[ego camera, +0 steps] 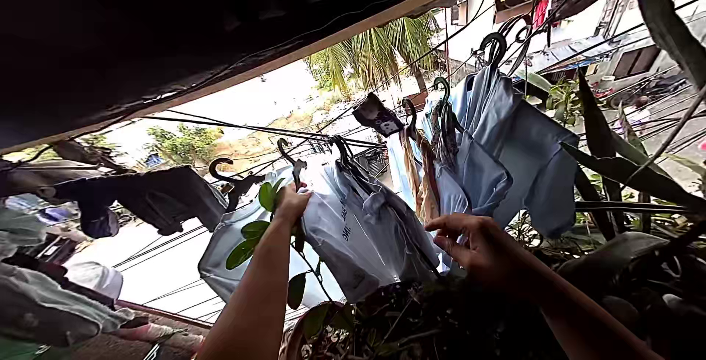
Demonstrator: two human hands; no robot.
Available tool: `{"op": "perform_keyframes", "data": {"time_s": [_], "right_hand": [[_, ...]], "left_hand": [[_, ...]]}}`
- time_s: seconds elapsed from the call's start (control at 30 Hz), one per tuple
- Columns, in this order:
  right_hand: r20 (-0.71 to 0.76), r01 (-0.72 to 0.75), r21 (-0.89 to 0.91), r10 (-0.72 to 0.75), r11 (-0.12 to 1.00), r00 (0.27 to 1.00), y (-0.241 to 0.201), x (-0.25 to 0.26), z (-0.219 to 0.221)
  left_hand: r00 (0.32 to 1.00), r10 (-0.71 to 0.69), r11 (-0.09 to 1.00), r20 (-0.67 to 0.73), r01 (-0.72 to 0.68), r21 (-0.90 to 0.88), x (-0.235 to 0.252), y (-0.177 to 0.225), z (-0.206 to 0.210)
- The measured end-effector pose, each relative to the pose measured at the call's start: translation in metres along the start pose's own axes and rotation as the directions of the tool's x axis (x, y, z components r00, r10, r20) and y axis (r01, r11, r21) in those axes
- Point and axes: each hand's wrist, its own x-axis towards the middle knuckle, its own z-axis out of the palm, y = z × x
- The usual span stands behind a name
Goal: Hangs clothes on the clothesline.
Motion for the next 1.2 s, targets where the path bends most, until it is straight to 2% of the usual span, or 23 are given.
{"op": "perform_keyframes", "data": {"time_s": [0.07,0.2,0.37,0.43,0.47,0.53,0.6,0.67,0.7,0.73,0.77,0.8,0.83,0.87,0.93,0.97,1.1,1.2], "right_hand": [[0.002,-0.006,0.000,0.006,1.000,1.000,0.004,-0.002,0.000],[-0.002,0.011,-0.023,-0.011,1.000,1.000,0.003,0.001,0.003],[0.045,0.016,-0.023,-0.015,1.000,0.999,-0.009,0.020,0.010],[0.044,0.042,-0.035,-0.040,0.999,0.998,-0.012,0.032,0.015],[0.041,0.053,-0.045,-0.052,0.998,0.998,-0.012,0.040,0.018],[0.047,0.051,-0.066,-0.048,0.996,0.998,-0.011,0.061,0.022],[0.054,0.028,-0.103,-0.022,0.994,0.998,-0.004,0.085,0.028],[0.143,-0.067,-0.130,0.086,0.989,0.986,0.003,0.111,0.032],[0.172,-0.102,-0.139,0.125,0.985,0.977,0.007,0.122,0.035],[0.197,-0.130,-0.145,0.158,0.981,0.968,0.011,0.132,0.040],[0.226,-0.156,-0.153,0.188,0.976,0.956,0.015,0.141,0.045],[0.263,-0.189,-0.159,0.226,0.969,0.938,0.016,0.149,0.049],[0.300,-0.223,-0.150,0.260,0.963,0.918,0.016,0.156,0.052],[0.331,-0.262,-0.128,0.291,0.956,0.898,0.014,0.161,0.056],[0.369,-0.311,-0.074,0.316,0.948,0.874,0.014,0.168,0.063],[0.386,-0.334,-0.053,0.328,0.941,0.862,0.013,0.171,0.066],[0.400,-0.430,0.093,0.362,0.898,0.842,0.018,0.176,0.077],[0.380,-0.491,0.223,0.389,0.842,0.839,0.019,0.176,0.085]], "left_hand": [[1.000,0.026,1.000,-0.018,-0.026,0.004,0.009,-0.016,-0.014],[0.995,0.097,0.988,0.025,-0.099,0.121,0.023,-0.045,-0.035],[0.983,0.168,0.979,-0.078,-0.158,0.128,0.017,-0.068,-0.018],[0.986,0.129,0.975,-0.107,-0.106,0.193,0.015,-0.076,-0.014],[0.990,0.095,0.971,-0.106,-0.069,0.230,0.012,-0.075,-0.015],[0.978,0.128,0.961,-0.166,-0.081,0.264,0.003,-0.067,-0.014],[0.933,0.224,0.942,-0.280,-0.134,0.307,-0.010,-0.054,-0.007],[0.854,0.399,0.886,-0.336,-0.263,0.383,-0.018,-0.042,0.006],[0.804,0.495,0.844,-0.329,-0.354,0.404,-0.020,-0.035,0.013],[0.784,0.549,0.817,-0.290,-0.431,0.383,-0.023,-0.026,0.021],[0.799,0.552,0.823,-0.239,-0.476,0.310,-0.027,-0.014,0.029],[0.847,0.502,0.861,-0.176,-0.470,0.192,-0.031,0.002,0.037],[0.917,0.392,0.920,-0.075,-0.391,0.027,-0.034,0.018,0.045],[0.969,0.237,0.960,0.067,-0.223,-0.167,-0.038,0.035,0.053],[0.955,0.024,0.889,0.297,0.115,-0.444,-0.044,0.060,0.069],[0.940,-0.016,0.837,0.340,0.199,-0.511,-0.048,0.070,0.075],[0.941,-0.089,0.734,0.327,0.284,-0.617,-0.051,0.081,0.083],[0.949,-0.056,0.712,0.311,0.256,-0.654,-0.048,0.075,0.078]]}}
